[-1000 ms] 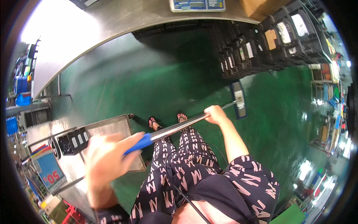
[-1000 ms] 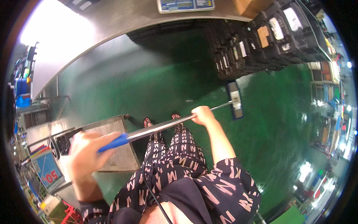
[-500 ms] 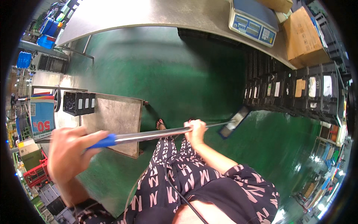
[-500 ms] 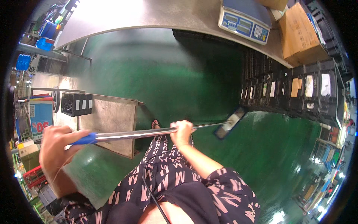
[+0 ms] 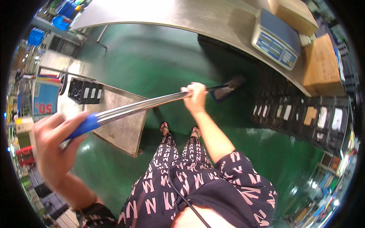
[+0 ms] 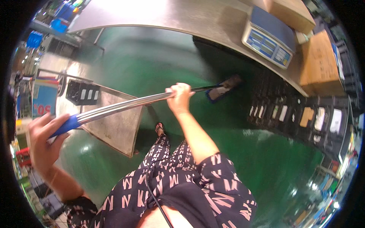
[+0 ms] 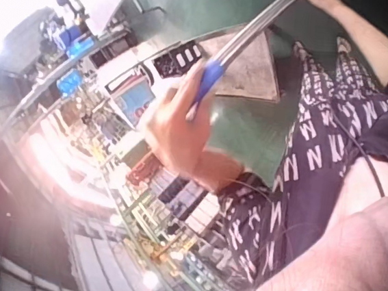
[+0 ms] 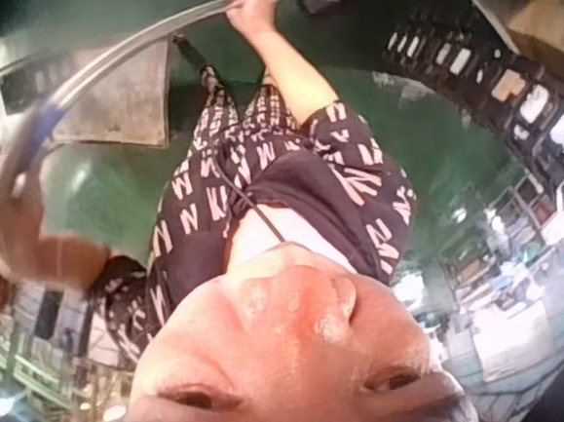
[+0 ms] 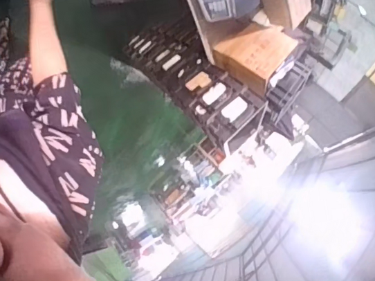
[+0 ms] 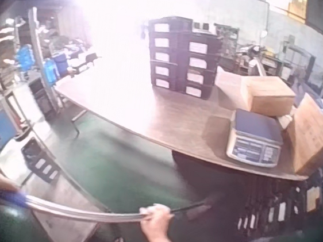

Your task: The person mops a green floor in a workshop using a flat mop with a long handle. They move around various items, including chairs, tables, and equipment, to clean the entire area.

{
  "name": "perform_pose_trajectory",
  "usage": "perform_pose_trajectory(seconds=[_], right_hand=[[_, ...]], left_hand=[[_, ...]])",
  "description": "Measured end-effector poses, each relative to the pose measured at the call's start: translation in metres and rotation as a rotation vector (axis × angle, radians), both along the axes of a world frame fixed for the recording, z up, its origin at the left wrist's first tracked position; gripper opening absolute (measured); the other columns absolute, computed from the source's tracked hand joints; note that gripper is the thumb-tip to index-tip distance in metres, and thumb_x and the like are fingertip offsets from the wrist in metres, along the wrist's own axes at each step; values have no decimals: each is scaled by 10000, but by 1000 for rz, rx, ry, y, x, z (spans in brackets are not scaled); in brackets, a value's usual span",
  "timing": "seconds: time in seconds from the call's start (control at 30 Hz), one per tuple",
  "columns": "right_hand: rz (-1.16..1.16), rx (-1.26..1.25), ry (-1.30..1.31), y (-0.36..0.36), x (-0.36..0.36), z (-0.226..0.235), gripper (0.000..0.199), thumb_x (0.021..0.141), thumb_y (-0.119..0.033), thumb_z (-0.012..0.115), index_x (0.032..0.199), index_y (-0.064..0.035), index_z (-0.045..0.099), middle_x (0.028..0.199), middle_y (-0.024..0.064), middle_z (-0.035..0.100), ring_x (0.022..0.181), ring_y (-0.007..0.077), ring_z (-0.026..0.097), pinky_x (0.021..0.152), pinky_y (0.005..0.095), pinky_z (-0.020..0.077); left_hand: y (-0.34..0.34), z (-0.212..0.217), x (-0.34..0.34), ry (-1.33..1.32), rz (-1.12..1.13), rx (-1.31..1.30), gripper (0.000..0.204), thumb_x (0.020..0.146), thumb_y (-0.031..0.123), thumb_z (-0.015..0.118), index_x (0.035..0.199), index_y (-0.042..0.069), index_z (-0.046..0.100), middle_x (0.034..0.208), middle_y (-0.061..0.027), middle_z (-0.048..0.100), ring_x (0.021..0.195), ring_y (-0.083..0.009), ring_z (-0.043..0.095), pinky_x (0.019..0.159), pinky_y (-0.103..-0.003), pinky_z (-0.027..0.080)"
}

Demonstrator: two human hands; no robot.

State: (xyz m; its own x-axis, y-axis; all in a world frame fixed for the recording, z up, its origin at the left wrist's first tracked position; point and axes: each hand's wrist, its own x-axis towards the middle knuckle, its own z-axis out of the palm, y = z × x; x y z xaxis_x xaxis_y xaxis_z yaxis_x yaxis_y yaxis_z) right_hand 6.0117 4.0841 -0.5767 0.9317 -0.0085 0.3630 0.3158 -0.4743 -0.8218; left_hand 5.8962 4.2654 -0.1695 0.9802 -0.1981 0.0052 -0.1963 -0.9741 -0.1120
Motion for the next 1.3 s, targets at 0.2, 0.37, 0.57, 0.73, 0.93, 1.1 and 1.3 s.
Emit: perform_pose_trajectory(seconds=[0.2, 0.37, 0.57, 0.73, 0.93, 1.1, 1.3], right_hand=[[-84, -208, 187, -58, 56, -100, 166, 651, -51, 753, 666, -48, 588, 1092, 199, 522, 1093, 340, 460, 854, 445, 466], [-113, -75, 420, -26, 68, -148, 225, 689, -190, 804, 854, -139, 660, 1326, 378, 358, 1327, 481, 268, 1125, 523, 135], [-7, -372, 265, 142, 50, -63, 194, 740, -298, 763, 864, -162, 701, 1055, 216, 472, 1078, 463, 470, 1057, 553, 232], [70, -199, 254, 309, 52, -31, 254, 741, -333, 749, 922, -168, 680, 1170, 260, 390, 1149, 533, 381, 1055, 600, 195], [441, 74, 145, 494, 73, -32, 207, 751, -302, 746, 854, -145, 656, 1079, 296, 558, 1244, 478, 367, 1096, 618, 103], [600, -177, -35, 520, 143, -65, 348, 713, -325, 770, 642, -41, 583, 698, 149, 591, 716, 354, 585, 760, 416, 483], [772, -277, -39, 511, 82, -31, 233, 764, -286, 681, 702, -78, 594, 746, 120, 596, 799, 327, 558, 735, 418, 453]], left_hand=[[11, -126, 31, 133, 64, -140, 309, 754, 274, 679, 1053, 203, 662, 721, -51, 591, 630, -248, 609, 557, -382, 469], [64, -166, 20, 95, 122, -198, 351, 721, 249, 708, 1069, 230, 671, 688, -57, 574, 624, -265, 599, 551, -384, 466], [172, -102, 12, 122, 251, -35, 320, 720, 227, 710, 1035, 184, 671, 667, -55, 549, 612, -259, 588, 549, -372, 451], [259, -45, -4, 130, 350, 128, 507, 622, 93, 749, 1120, 119, 653, 711, -106, 545, 612, -271, 552, 550, -372, 415], [306, -31, -35, 22, 507, 261, 522, 645, 33, 728, 1156, 92, 638, 713, -114, 506, 575, -262, 523, 532, -365, 409], [344, -92, -10, 20, 337, 298, 539, 616, 29, 744, 1142, 89, 645, 671, -82, 471, 536, -229, 491, 505, -358, 392], [414, -51, -60, 51, 333, 103, 562, 542, 26, 746, 1095, 51, 651, 628, -71, 482, 509, -221, 454, 499, -350, 353]])
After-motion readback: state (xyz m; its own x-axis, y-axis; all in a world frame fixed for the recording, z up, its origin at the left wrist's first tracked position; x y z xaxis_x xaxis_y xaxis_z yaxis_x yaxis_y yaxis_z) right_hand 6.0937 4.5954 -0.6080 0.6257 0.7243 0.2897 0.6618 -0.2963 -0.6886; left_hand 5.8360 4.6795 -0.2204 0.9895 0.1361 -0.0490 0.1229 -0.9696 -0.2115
